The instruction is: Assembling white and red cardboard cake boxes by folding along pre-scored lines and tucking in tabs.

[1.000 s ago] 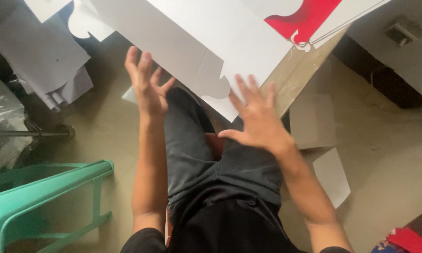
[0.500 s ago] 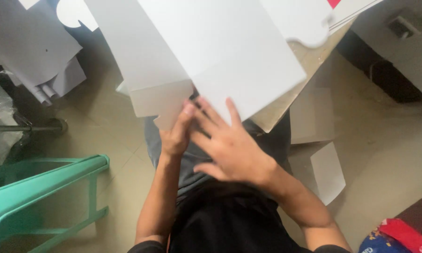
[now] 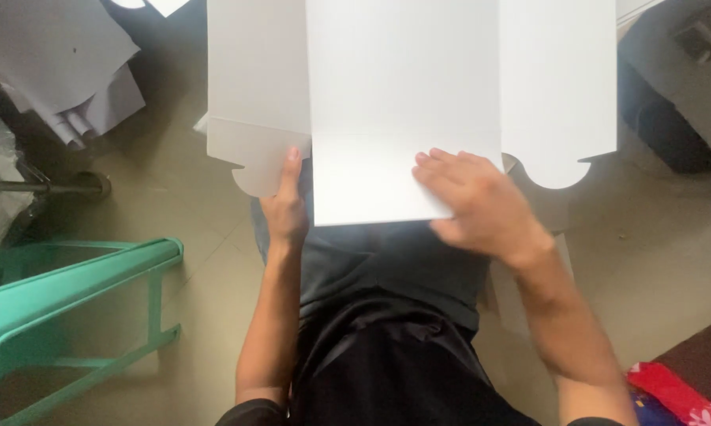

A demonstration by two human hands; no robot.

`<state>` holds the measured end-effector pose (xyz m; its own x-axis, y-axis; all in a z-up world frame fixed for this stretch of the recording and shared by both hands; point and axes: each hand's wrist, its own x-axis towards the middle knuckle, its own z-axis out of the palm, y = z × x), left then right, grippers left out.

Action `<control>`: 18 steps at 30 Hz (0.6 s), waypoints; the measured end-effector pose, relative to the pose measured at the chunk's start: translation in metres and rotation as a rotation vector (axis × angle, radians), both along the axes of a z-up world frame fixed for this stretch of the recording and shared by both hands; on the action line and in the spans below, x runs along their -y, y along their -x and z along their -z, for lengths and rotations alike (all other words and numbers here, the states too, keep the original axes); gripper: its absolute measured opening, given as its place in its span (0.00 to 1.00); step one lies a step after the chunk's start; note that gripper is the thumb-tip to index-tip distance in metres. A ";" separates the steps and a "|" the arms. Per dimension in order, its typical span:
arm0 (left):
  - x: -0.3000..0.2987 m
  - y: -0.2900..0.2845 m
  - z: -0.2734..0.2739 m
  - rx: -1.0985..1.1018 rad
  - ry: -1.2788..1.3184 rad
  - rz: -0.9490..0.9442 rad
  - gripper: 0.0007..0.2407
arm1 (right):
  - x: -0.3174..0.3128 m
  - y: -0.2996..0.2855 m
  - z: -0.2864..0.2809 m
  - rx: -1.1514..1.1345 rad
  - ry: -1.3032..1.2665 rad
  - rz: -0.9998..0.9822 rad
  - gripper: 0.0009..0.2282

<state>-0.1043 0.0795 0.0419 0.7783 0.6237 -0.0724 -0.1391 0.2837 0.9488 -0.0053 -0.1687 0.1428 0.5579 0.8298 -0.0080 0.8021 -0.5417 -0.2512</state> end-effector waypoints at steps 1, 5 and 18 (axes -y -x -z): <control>-0.001 0.000 0.000 -0.005 -0.033 -0.002 0.20 | 0.003 -0.010 -0.007 -0.034 -0.079 -0.080 0.29; -0.001 0.003 0.007 -0.109 -0.104 0.009 0.17 | -0.004 -0.045 -0.058 -0.301 -0.042 -0.099 0.19; 0.005 -0.005 -0.005 -0.055 -0.133 0.064 0.10 | -0.053 -0.154 -0.072 -0.314 0.522 0.184 0.21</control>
<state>-0.0998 0.0749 0.0471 0.8140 0.5797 -0.0361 -0.0712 0.1612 0.9843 0.1487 -0.1160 0.2144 0.5963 0.5635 -0.5718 0.6156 -0.7781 -0.1248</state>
